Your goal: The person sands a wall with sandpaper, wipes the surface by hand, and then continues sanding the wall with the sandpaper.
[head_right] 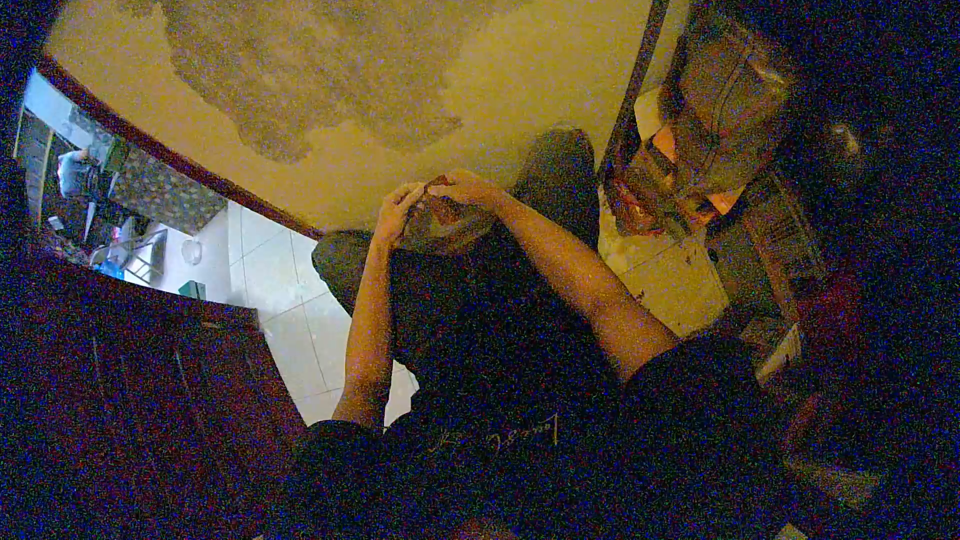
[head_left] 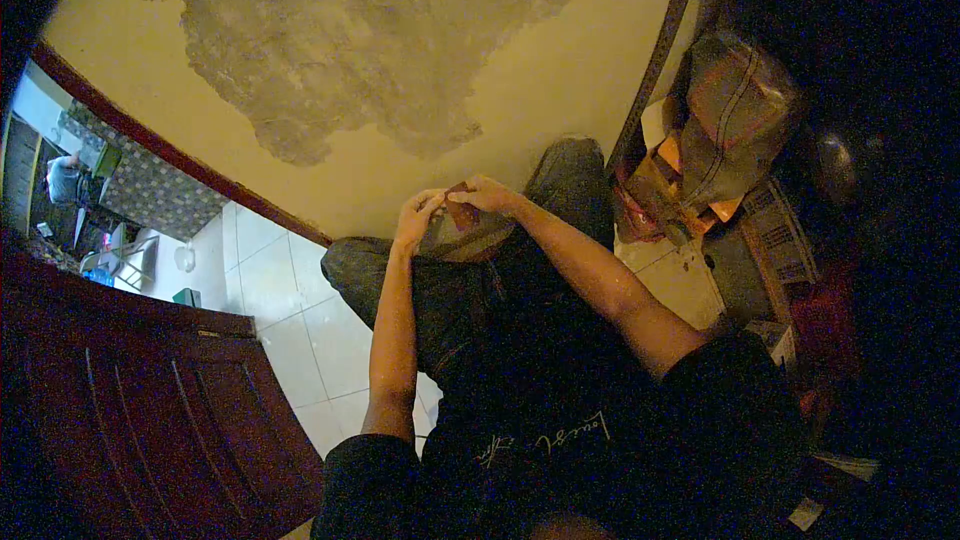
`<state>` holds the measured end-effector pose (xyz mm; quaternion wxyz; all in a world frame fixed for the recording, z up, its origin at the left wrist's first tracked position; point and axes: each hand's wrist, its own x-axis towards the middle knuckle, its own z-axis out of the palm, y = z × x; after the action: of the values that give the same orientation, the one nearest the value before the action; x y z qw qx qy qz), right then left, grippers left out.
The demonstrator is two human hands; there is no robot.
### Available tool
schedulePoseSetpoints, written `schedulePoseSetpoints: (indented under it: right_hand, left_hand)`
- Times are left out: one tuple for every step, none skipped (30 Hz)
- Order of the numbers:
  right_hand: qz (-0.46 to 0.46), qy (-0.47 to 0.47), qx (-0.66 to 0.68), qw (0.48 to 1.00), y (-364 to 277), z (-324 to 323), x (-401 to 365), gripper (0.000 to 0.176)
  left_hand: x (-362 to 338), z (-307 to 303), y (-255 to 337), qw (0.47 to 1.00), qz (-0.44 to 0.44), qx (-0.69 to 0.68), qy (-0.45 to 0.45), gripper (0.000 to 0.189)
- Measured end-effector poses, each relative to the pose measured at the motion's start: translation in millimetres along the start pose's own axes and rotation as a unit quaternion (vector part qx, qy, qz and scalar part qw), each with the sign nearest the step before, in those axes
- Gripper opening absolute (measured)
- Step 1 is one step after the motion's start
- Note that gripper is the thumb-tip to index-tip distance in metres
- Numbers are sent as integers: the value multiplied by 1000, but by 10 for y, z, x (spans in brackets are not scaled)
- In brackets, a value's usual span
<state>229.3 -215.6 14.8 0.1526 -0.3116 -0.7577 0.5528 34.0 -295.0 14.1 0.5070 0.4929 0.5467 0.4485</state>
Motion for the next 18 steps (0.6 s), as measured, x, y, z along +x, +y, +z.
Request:
schedulePoseSetpoints:
  right_hand:
    - [9,-2,10,1000,-16,-1,-11,38]
    - [9,-2,10,1000,-33,8,-27,38]
    - [-22,25,-4,999,-19,22,-26,37]
    - [-53,51,-17,997,-10,29,-25,37]
    - [-53,51,-17,997,0,27,-22,37]
    - [-56,44,-6,997,0,28,-26,37]
    - [-60,38,6,997,2,27,-26,36]
    - [-60,38,6,997,2,24,-24,36]
    - [-60,27,20,998,12,22,-16,36]
    - [-60,17,35,997,22,24,-9,36]
    - [-60,17,35,997,32,29,-2,36]
    - [-65,28,17,997,47,35,6,36]
    - [-70,40,0,997,62,41,13,35]
    - [-70,40,-1,997,78,45,19,35]
    - [-65,45,-1,997,103,50,26,35]
    - [-60,51,-1,997,127,58,33,35]
    - [-60,50,-1,997,146,65,49,35]
    - [-55,47,-11,997,148,64,64,35]
  left_hand:
    - [-8,5,20,1000,0,0,0,26]
    - [-19,10,40,1000,1,10,0,26]
    - [-25,12,50,1000,2,21,1,25]
    - [-32,15,63,1000,3,21,1,25]
    - [-38,17,76,999,9,32,4,25]
    - [-33,8,49,999,16,43,7,25]
    - [-17,1,24,999,16,43,7,25]
    - [5,-3,-1,999,19,42,5,24]
    - [10,0,0,999,23,41,4,24]
    - [6,3,-3,999,22,41,4,24]
    - [-3,6,-8,999,28,37,4,24]
    - [-13,10,0,999,35,33,4,24]
    - [-21,9,11,999,34,33,4,24]
    - [-26,9,22,999,35,38,2,23]
    - [-28,7,22,998,35,42,0,23]
    - [-31,11,20,999,35,42,0,23]
    - [-34,14,18,998,40,39,1,22]
    - [-25,8,-9,998,44,36,2,22]
